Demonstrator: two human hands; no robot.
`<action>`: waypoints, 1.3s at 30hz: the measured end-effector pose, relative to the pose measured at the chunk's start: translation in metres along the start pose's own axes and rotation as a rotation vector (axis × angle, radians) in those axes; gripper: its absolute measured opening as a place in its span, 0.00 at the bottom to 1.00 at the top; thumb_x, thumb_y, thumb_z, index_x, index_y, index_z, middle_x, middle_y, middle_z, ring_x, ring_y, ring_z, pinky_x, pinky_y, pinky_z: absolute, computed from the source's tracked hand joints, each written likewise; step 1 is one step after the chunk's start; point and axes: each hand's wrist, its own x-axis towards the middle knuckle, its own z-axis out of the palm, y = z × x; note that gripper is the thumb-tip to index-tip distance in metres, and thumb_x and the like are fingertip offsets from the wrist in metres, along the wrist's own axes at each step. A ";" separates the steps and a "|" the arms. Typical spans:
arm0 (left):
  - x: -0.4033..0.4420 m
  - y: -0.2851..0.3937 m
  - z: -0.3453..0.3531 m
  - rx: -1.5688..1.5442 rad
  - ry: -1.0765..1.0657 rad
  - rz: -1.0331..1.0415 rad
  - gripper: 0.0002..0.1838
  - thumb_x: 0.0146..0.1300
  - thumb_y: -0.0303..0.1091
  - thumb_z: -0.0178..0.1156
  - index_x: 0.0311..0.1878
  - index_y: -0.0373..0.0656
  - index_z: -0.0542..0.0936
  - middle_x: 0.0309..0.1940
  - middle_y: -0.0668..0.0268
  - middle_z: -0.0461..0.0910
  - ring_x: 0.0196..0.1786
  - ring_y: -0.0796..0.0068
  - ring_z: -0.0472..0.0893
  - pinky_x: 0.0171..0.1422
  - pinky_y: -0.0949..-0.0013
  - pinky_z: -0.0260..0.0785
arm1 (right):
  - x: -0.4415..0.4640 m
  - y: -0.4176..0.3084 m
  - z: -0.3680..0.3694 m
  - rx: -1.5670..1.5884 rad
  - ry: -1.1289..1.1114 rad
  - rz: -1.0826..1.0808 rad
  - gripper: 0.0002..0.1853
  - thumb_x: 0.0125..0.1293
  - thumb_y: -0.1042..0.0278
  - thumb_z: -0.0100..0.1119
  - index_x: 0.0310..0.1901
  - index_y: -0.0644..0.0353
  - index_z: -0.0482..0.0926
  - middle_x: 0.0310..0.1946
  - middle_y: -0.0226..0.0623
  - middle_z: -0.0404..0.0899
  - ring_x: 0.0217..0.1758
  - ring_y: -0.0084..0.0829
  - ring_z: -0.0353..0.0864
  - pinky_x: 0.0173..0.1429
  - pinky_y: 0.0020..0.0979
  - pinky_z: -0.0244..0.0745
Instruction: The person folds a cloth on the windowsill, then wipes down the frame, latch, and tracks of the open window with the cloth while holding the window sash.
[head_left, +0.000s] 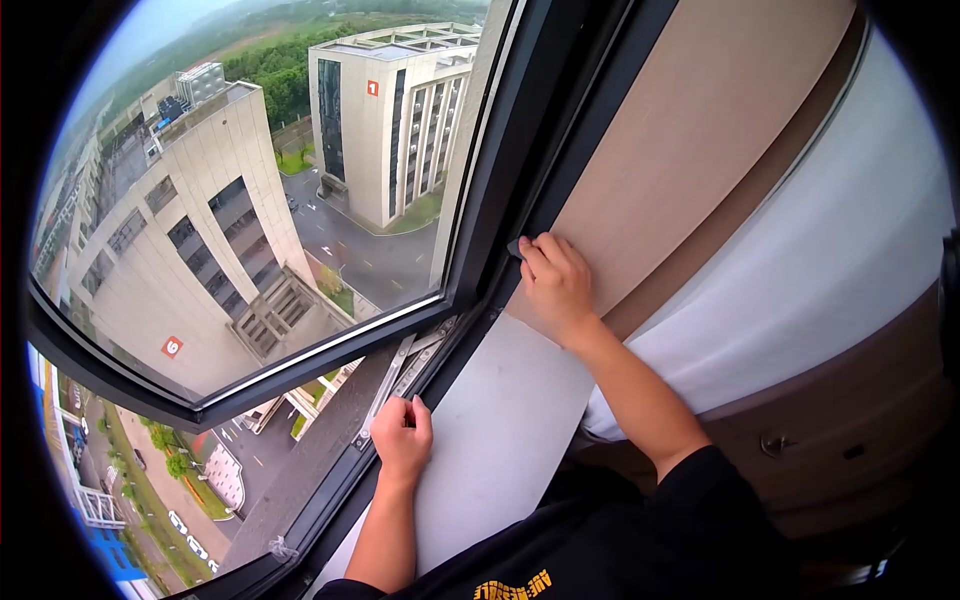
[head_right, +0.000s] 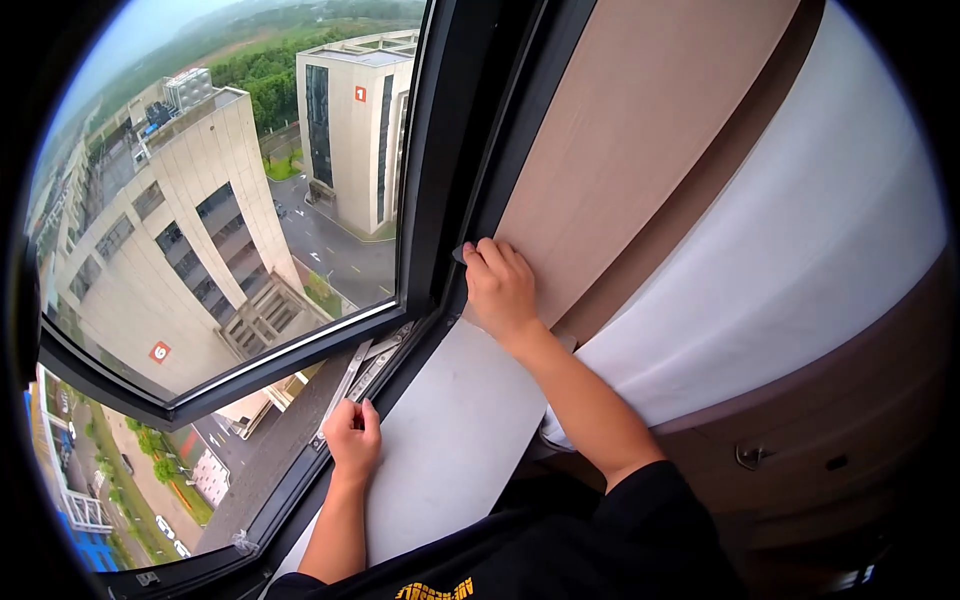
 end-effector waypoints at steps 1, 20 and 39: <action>0.000 0.000 0.000 -0.008 0.001 -0.007 0.17 0.65 0.27 0.69 0.23 0.40 0.72 0.19 0.59 0.73 0.20 0.59 0.72 0.27 0.59 0.65 | 0.001 -0.001 -0.002 0.007 -0.065 0.018 0.10 0.62 0.80 0.69 0.45 0.64 0.89 0.38 0.34 0.81 0.42 0.38 0.83 0.46 0.39 0.83; 0.002 -0.002 0.003 0.032 -0.015 0.016 0.16 0.64 0.28 0.70 0.24 0.41 0.73 0.19 0.59 0.74 0.20 0.57 0.73 0.27 0.59 0.65 | 0.140 -0.018 -0.097 0.279 0.493 -0.008 0.10 0.62 0.80 0.74 0.45 0.64 0.85 0.41 0.40 0.85 0.39 0.41 0.86 0.43 0.36 0.82; 0.003 0.002 0.000 0.018 0.008 0.017 0.16 0.64 0.29 0.70 0.24 0.40 0.73 0.19 0.57 0.74 0.21 0.57 0.74 0.29 0.58 0.67 | 0.215 -0.038 -0.085 0.154 0.462 -0.359 0.15 0.57 0.81 0.74 0.46 0.60 0.86 0.43 0.35 0.82 0.40 0.40 0.84 0.43 0.37 0.83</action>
